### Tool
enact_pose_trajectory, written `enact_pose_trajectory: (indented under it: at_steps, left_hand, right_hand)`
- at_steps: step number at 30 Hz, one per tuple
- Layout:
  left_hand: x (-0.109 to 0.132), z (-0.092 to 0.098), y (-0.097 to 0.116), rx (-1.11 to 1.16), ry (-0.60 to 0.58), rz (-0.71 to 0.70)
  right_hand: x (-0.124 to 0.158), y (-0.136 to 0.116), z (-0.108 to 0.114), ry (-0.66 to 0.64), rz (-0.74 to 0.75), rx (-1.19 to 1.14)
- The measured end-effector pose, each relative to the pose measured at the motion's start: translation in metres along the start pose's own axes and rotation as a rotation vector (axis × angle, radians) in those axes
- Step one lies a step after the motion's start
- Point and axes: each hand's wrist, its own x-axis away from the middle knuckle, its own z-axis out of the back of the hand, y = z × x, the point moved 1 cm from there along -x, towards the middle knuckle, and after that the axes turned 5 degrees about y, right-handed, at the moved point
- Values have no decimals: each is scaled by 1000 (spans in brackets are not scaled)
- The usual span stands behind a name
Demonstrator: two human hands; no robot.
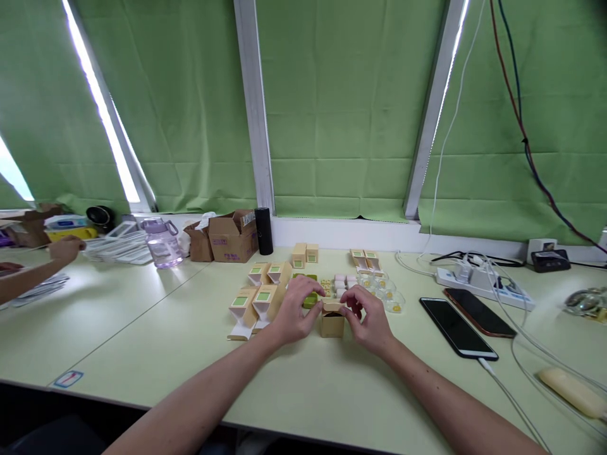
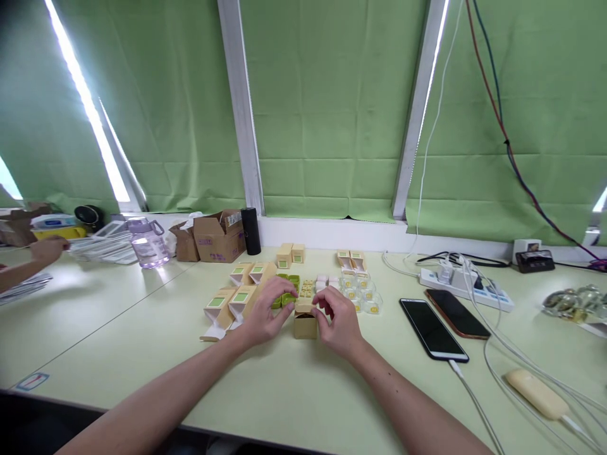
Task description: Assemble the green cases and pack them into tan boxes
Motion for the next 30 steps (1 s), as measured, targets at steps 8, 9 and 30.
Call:
enact_pose_trajectory:
  at_steps: [8, 9, 30]
  left_hand:
    - [1, 1, 2, -103, -85, -94]
    - [1, 1, 3, -105, -95, -99]
    - [5, -4, -5, -150, -69, -279]
  right_hand:
    - [1, 1, 2, -38, 81, 61]
    - [0, 1, 2, -43, 82, 63]
    - [5, 8, 0, -39, 442, 228]
